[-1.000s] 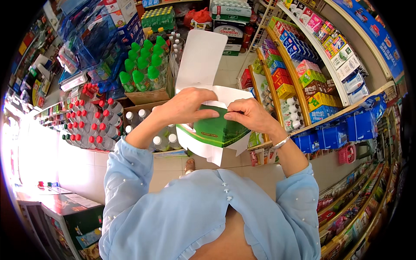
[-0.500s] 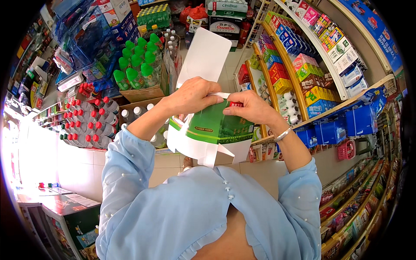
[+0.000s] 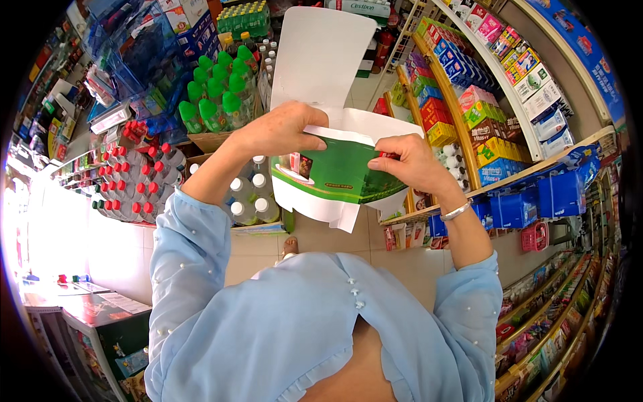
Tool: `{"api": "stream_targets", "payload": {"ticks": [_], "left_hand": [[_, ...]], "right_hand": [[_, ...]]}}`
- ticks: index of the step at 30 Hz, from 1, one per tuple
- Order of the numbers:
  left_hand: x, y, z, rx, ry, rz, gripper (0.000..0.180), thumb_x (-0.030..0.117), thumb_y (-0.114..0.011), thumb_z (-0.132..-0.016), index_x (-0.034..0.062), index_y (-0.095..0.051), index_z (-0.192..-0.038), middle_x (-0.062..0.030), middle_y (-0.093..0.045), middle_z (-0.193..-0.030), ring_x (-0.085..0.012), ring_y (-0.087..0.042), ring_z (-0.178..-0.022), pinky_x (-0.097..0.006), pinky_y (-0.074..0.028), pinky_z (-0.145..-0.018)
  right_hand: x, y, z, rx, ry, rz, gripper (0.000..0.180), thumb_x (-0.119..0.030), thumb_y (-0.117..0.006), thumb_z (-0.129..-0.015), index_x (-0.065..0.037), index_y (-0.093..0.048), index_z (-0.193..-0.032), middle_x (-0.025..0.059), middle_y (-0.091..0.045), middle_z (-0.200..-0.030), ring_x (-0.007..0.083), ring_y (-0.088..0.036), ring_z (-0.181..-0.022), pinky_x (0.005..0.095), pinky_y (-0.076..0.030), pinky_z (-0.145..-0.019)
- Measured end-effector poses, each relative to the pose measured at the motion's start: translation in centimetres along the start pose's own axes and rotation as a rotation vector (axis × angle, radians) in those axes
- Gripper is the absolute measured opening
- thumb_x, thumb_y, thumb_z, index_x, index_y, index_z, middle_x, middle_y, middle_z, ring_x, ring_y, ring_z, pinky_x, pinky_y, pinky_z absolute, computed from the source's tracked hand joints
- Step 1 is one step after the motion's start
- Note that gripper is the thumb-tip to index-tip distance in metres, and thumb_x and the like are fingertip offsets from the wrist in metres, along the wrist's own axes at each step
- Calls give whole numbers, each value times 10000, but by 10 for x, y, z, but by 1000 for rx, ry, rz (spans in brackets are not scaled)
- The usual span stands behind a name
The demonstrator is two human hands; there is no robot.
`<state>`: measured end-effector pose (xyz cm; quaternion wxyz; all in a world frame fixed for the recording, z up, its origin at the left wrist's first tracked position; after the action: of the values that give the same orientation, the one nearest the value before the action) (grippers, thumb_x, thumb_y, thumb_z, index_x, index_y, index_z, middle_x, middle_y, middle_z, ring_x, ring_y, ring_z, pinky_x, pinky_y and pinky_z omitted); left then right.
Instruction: The person places a green snack package into a plastic bag, ties it, and then retrieves a flat-packed cardboard box. They fold and assemble the box into a three-dimensional container, then place it on the counter.
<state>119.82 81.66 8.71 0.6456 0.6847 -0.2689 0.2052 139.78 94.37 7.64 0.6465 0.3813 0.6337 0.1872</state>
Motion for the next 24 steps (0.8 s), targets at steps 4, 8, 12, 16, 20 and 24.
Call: {"api": "stream_targets", "payload": {"ticks": [4, 8, 12, 16, 20, 24], "left_hand": [[-6, 6, 4, 42, 20, -8, 172, 67, -667, -725, -26, -614, -860, -127, -620, -747, -214, -590, -710, -325, -453, -648], [-8, 13, 9, 62, 37, -13, 177, 72, -667, -730, -28, -613, -865, -132, -620, -751, -222, -591, -721, -323, -452, -661], [-11, 19, 12, 38, 22, 36, 171, 71, -663, -741, -27, -616, -874, -142, -620, -763, -240, -591, -726, -326, -453, -667], [-12, 15, 15, 50, -67, 66, 158, 81, -654, -735, -20, -631, -854, -173, -607, -701, -285, -590, -663, -354, -455, -638], [-6, 10, 22, 96, -144, -49, 117, 77, -655, -724, 8, -628, -814, -172, -599, -670, -330, -588, -665, -389, -449, -627], [0, 5, 29, 143, -199, -187, 96, 68, -655, -715, 21, -615, -788, -155, -586, -662, -339, -578, -682, -411, -436, -620]], "right_hand": [[1, 3, -2, 9, -17, 5, 204, -186, -657, -760, 4, -585, -764, 105, -483, -548, 173, -433, -499, 307, -367, -508], [2, 3, -5, 5, -36, -30, 200, -161, -668, -757, 19, -582, -766, 72, -469, -560, 119, -423, -532, 279, -361, -518], [3, 3, -4, 12, -39, -149, 176, -121, -672, -761, 28, -578, -758, 24, -465, -583, 77, -407, -577, 256, -359, -532], [6, 1, -3, -32, -47, -177, 158, -115, -672, -770, 20, -592, -783, -9, -466, -598, 63, -411, -594, 236, -373, -550], [-5, -4, -4, -50, -108, -249, 193, -120, -669, -763, 6, -607, -895, 5, -530, -620, 74, -474, -603, 241, -408, -573], [-24, -10, -7, -60, -40, -73, 254, -200, -659, -772, -7, -617, -932, 121, -591, -663, 185, -549, -601, 291, -438, -587]]}}
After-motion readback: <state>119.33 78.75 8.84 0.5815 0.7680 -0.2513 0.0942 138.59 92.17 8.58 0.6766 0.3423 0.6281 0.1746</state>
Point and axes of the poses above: each hand's wrist, its own z-axis away from the middle knuckle, its own y-axis out of the back of the hand, x = y × z, the point moved 2 cm from there along -z, towards the middle knuckle
